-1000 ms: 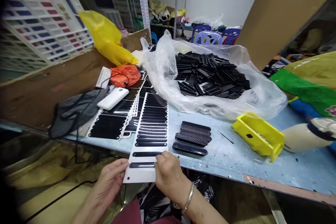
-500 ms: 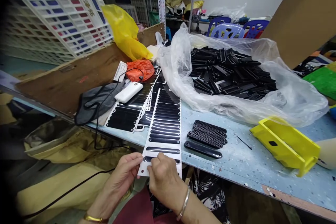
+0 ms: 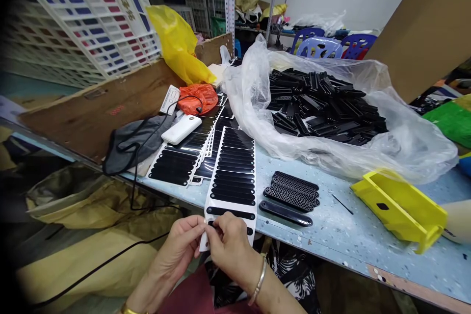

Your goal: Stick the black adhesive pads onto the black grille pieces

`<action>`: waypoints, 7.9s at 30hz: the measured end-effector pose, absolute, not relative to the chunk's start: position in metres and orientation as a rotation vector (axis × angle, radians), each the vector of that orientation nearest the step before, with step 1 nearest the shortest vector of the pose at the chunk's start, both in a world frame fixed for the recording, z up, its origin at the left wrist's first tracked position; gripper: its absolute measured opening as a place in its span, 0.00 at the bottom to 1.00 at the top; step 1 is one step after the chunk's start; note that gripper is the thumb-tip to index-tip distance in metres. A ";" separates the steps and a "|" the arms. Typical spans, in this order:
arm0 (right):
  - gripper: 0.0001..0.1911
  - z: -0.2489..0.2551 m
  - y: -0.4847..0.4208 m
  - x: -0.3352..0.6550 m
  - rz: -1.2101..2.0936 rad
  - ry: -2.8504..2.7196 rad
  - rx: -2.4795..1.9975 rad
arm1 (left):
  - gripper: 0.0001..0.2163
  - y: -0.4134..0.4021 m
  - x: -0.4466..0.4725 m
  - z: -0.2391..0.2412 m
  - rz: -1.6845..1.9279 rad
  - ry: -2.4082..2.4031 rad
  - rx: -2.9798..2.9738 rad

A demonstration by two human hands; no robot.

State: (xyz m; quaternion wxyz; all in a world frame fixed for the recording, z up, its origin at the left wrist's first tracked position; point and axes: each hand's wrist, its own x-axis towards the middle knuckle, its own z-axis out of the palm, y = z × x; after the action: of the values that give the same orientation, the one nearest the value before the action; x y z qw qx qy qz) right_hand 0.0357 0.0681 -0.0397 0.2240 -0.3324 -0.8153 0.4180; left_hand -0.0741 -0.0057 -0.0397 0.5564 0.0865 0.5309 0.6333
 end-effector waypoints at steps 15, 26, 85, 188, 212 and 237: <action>0.08 0.023 0.135 0.224 1.263 -1.287 -1.167 | 0.14 -0.010 -0.109 -0.054 1.427 1.988 0.526; 0.08 0.052 0.110 0.197 1.049 -1.780 -0.827 | 0.23 0.039 -0.029 0.001 1.175 1.233 0.469; 0.08 0.028 0.163 0.212 0.516 -2.569 -0.742 | 0.09 0.111 -0.029 0.004 1.053 1.265 0.985; 0.09 -0.023 0.210 0.205 0.597 -2.452 -0.864 | 0.12 0.151 -0.035 -0.041 0.990 1.485 0.950; 0.09 -0.020 0.207 0.200 0.595 -2.492 -0.959 | 0.14 0.159 -0.035 -0.033 0.922 1.516 0.871; 0.05 -0.033 0.204 0.201 0.571 -2.449 -0.976 | 0.21 0.159 -0.031 -0.032 1.005 1.510 0.825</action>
State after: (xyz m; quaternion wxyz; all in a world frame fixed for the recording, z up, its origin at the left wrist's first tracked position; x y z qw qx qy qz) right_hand 0.2011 0.2041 -0.0326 0.2202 -0.3528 -0.8857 0.2065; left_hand -0.0311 0.1586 -0.0319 0.5434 0.3477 0.6360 0.4235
